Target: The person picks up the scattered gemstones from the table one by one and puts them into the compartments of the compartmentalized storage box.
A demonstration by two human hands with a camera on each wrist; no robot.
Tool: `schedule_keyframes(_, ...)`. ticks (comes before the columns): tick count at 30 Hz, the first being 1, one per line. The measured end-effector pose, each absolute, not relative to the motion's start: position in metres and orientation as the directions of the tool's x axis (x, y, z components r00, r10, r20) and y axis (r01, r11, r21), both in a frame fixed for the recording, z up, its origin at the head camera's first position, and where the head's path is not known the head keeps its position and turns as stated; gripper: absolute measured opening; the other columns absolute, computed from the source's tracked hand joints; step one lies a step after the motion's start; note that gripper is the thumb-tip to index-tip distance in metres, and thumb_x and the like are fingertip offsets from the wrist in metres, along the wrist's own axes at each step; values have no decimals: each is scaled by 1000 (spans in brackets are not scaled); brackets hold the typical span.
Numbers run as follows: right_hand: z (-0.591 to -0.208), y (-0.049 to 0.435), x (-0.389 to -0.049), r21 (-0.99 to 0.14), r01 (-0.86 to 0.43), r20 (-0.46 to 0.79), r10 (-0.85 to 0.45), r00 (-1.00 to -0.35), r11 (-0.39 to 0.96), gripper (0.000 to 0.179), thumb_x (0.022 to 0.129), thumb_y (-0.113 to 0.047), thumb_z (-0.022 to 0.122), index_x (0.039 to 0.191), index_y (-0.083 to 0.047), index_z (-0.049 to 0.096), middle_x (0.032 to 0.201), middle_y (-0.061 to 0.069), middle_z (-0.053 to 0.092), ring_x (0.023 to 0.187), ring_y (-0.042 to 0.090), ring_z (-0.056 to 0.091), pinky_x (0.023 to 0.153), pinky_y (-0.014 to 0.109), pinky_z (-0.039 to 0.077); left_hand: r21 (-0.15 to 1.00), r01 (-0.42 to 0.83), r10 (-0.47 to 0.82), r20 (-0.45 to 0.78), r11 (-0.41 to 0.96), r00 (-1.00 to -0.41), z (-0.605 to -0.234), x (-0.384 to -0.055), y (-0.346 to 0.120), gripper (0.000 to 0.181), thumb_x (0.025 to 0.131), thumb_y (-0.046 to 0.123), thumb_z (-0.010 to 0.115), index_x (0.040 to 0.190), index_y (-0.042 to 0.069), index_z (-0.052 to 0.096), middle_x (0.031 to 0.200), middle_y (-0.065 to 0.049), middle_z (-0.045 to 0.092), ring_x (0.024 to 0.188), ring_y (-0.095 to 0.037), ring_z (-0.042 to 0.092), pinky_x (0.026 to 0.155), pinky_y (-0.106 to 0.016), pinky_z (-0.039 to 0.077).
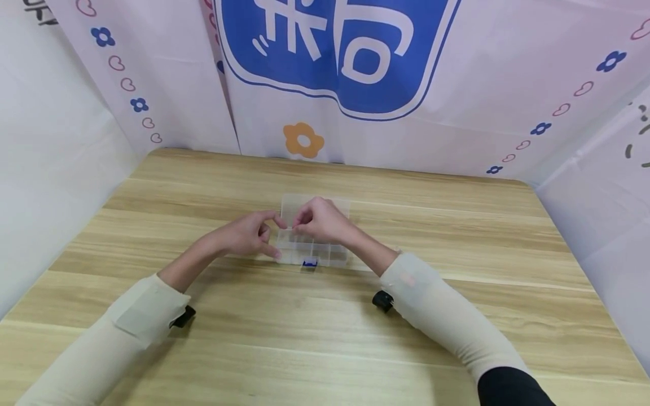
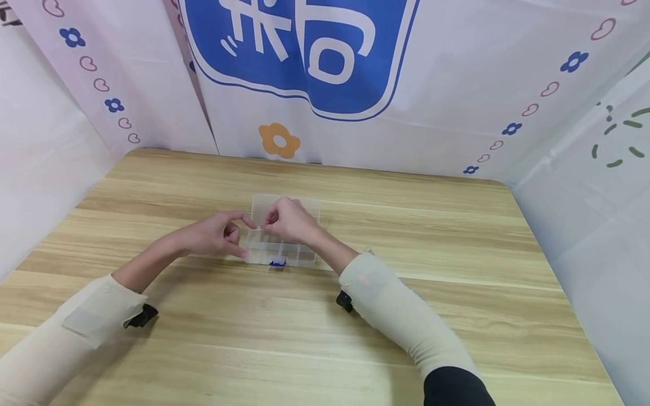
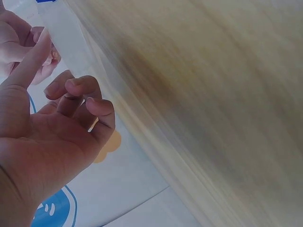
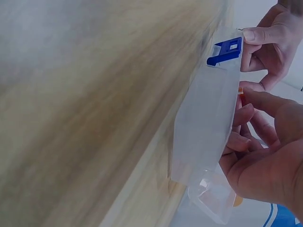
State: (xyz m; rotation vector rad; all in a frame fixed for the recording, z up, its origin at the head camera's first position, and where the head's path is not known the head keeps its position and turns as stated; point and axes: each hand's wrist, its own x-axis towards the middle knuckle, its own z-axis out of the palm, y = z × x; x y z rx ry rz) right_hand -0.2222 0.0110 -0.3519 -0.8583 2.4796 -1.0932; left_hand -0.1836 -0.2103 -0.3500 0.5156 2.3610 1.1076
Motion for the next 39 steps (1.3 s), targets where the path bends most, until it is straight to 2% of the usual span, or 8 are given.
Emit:
schedule_keyframes(12,-345,28,-218,-718,-422,-20,-622,-783,553,7,93,-12,79,90,-5,79,83,2,75,76,11,66,70,22,51,790,128,521,-264,600,-812,-350,-184,-209,59,88,7,83,135,-7,50,60,3,40,54,-10,35,53,-23,34)
schedule_keyframes(25,-344,91,-211,-724,-405,-19,-603,-797,558,6,93,-12,77,93,-6,76,82,0,72,82,17,65,69,28,51,799,115,529,-276,590,-802,-349,-185,-207,60,88,4,82,137,-7,49,63,3,40,57,-11,36,56,-24,36)
schedule_keyframes(39,-348,149,-209,-683,-334,-78,-520,-851,649,6,93,-10,77,94,-5,74,83,3,70,81,20,63,66,31,50,802,115,535,-276,586,-798,-348,-185,-207,60,88,4,81,137,-7,48,62,3,40,56,-10,36,55,-24,36)
